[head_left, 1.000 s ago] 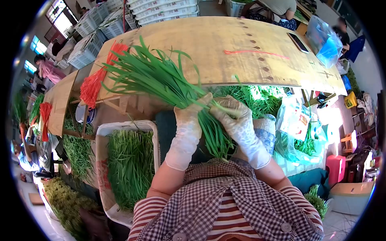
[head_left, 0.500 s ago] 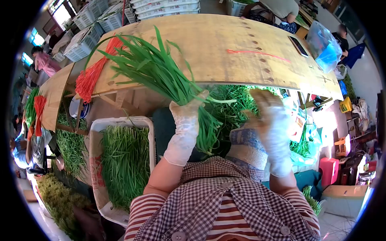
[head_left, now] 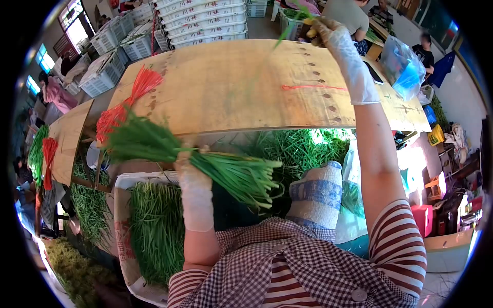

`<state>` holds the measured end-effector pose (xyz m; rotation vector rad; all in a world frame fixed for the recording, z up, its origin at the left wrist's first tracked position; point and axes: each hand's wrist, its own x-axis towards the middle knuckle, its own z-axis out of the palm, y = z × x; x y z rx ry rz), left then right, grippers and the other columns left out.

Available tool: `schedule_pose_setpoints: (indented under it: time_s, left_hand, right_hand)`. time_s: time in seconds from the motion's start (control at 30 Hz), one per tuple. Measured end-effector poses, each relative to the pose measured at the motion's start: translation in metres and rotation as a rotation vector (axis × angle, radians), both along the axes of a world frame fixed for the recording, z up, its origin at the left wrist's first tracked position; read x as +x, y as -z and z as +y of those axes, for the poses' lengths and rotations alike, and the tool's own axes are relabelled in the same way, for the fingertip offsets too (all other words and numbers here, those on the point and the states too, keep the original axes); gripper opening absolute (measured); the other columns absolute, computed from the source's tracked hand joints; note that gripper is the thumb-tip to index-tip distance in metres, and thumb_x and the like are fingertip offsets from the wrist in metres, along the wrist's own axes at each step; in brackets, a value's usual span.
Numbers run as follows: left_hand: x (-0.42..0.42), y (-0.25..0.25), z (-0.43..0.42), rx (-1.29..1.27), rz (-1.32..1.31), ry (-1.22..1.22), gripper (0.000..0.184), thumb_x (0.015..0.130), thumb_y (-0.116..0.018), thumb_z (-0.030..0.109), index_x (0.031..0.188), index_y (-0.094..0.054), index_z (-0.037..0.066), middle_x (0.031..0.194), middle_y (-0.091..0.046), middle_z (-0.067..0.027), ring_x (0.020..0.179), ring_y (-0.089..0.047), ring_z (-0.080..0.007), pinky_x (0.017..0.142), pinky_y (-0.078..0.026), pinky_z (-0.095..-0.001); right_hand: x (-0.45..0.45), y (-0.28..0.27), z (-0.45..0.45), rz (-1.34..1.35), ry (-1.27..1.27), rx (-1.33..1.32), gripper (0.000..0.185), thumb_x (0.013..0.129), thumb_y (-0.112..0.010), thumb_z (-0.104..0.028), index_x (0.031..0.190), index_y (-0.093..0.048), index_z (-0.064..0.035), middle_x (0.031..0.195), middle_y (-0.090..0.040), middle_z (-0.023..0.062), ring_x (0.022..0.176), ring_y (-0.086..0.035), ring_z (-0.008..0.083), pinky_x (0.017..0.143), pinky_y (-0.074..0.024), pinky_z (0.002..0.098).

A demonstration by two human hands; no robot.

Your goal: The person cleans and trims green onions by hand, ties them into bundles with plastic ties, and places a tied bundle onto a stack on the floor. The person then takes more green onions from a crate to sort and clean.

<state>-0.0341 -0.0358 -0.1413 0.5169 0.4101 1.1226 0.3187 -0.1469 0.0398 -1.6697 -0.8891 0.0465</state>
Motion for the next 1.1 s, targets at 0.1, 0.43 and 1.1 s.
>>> schedule_pose_setpoints:
  time_s: [0.1, 0.43, 1.1]
  left_hand:
    - [-0.026, -0.032, 0.007, -0.018, -0.097, 0.028, 0.012, 0.086, -0.062, 0.017, 0.093, -0.063, 0.008, 0.076, -0.061, -0.0042, 0.067, -0.057, -0.0153, 0.06, -0.052, -0.0324]
    - [-0.038, -0.03, 0.015, 0.029, -0.123, 0.044, 0.013, 0.088, -0.06, 0.018, 0.094, -0.064, 0.007, 0.082, -0.064, -0.0011, 0.066, -0.055, -0.0139, 0.069, -0.051, -0.031]
    - [-0.042, -0.032, 0.02, 0.051, -0.301, 0.257, 0.016, 0.091, -0.054, 0.024, 0.09, -0.063, 0.011, 0.073, -0.059, 0.0, 0.074, -0.056, -0.0157, 0.086, -0.049, -0.0556]
  right_hand:
    - [0.017, 0.024, -0.027, -0.123, 0.143, 0.003, 0.039, 0.095, -0.057, -0.025, 0.123, -0.056, 0.0019, 0.08, -0.067, 0.0075, 0.057, -0.06, 0.0116, 0.053, -0.0518, 0.0221]
    - [0.158, -0.034, -0.005, 0.385, -0.323, 0.495, 0.01, 0.09, -0.06, -0.015, 0.093, -0.062, -0.0056, 0.073, -0.063, 0.0042, 0.06, -0.059, 0.0144, 0.054, -0.051, 0.0263]
    - [0.067, 0.174, -0.107, 0.145, 0.187, -0.486, 0.027, 0.079, -0.069, -0.001, 0.104, -0.063, 0.0058, 0.077, -0.067, 0.011, 0.062, -0.063, 0.0138, 0.056, -0.0522, 0.0279]
